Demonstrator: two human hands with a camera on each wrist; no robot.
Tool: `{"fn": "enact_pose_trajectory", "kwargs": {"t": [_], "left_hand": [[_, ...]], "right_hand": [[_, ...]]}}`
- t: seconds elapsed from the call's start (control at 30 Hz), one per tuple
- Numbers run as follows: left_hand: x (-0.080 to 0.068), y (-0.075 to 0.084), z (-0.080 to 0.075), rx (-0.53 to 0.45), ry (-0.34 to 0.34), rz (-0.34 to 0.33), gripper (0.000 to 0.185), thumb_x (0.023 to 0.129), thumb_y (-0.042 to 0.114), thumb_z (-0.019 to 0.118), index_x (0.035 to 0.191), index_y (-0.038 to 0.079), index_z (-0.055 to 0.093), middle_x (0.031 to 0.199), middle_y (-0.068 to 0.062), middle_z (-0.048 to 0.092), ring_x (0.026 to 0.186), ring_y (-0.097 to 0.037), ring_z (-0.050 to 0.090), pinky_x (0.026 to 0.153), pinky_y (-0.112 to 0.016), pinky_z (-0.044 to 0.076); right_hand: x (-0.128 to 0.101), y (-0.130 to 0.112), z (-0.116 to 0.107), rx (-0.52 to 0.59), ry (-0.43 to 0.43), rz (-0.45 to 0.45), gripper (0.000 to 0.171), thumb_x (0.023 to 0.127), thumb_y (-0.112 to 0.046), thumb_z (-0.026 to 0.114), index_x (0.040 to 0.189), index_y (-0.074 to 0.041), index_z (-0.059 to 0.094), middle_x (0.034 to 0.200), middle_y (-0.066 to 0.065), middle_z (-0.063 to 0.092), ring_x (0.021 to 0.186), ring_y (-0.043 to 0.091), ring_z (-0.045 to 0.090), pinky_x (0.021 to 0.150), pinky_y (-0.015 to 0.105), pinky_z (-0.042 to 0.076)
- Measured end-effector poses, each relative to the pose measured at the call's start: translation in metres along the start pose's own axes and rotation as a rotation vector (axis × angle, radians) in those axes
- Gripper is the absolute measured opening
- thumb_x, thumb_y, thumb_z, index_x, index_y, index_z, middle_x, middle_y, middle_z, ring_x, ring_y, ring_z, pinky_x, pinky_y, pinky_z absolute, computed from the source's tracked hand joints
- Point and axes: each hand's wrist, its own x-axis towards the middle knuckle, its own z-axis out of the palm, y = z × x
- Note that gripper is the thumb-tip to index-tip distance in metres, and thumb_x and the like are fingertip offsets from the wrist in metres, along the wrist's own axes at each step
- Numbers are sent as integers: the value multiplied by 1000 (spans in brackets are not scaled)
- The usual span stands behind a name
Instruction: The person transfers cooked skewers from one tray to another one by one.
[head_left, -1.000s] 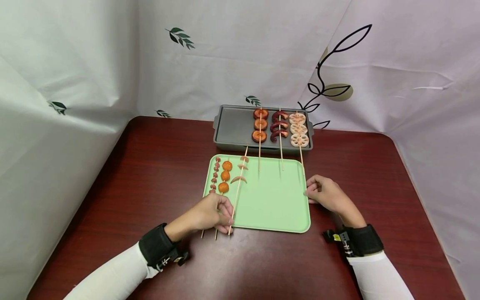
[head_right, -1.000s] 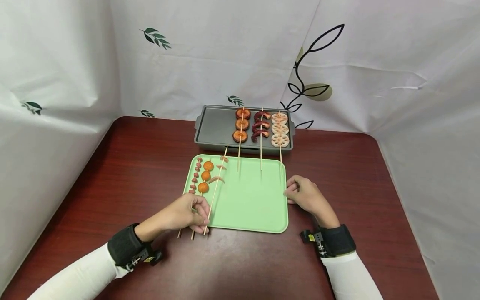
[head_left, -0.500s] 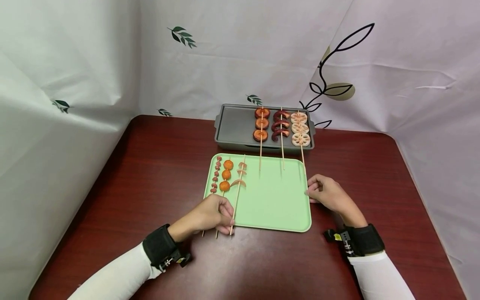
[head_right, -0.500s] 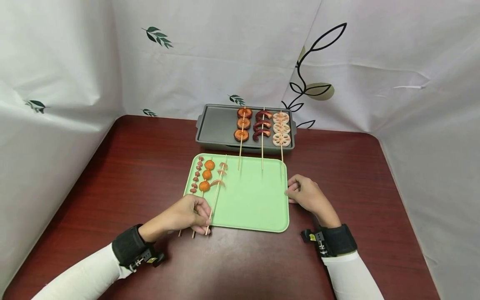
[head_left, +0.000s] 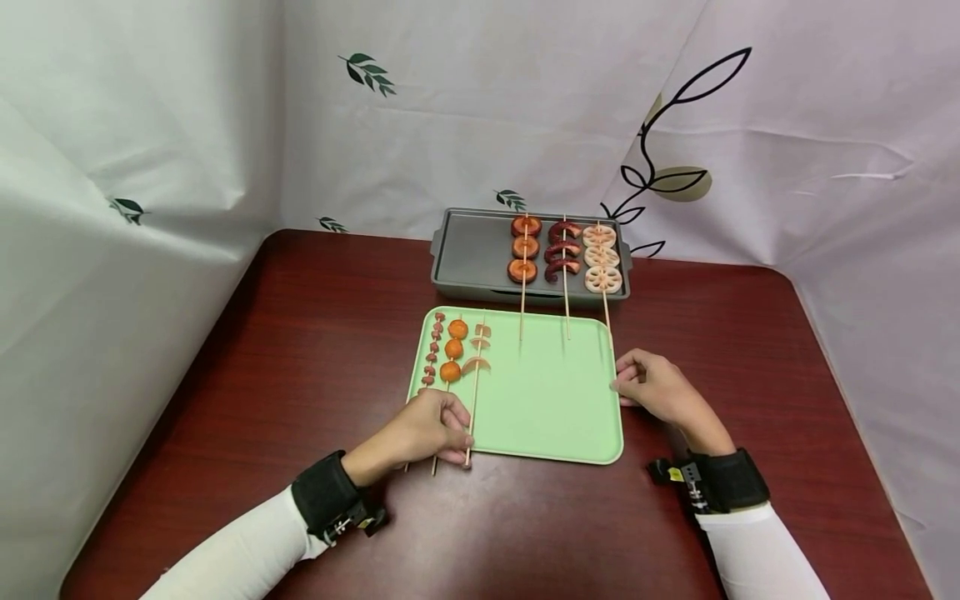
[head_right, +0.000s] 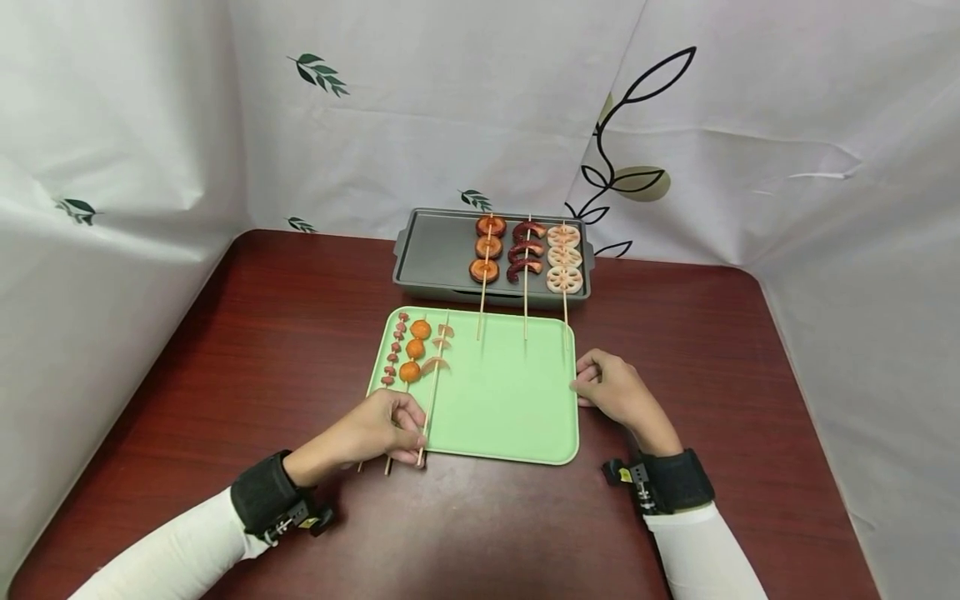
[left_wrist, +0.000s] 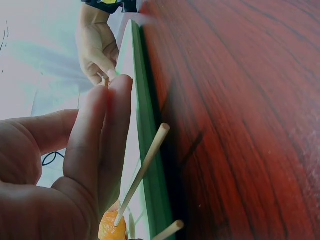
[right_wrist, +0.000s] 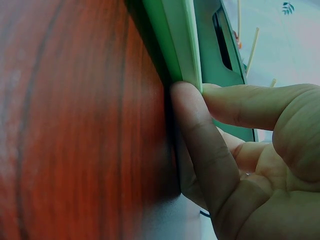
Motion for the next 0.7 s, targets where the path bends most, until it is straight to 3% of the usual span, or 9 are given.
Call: {"fn": "enact_pose_trajectory", "kwargs": {"t": [0.4,0.7], "left_hand": [[1,-2,3,237,62,70,25,83,-7,76,99,-7,57,67,-11,69,58,-24,74,55,-34,63],[3,-2,3,339,44,118,19,84,-6,75,92,-4,57,63,-9,68,53,-20,71,50,-33,59]], "right_hand": [[0,-2,1,5,0,7,29,98,-9,66,122,7,58,99,15,66,80,15,67,70,25,62],[0,0,0,6,1,-2,28,98,-8,65,121,6,58,98,15,65,80,16,66,70,25,61]]}}
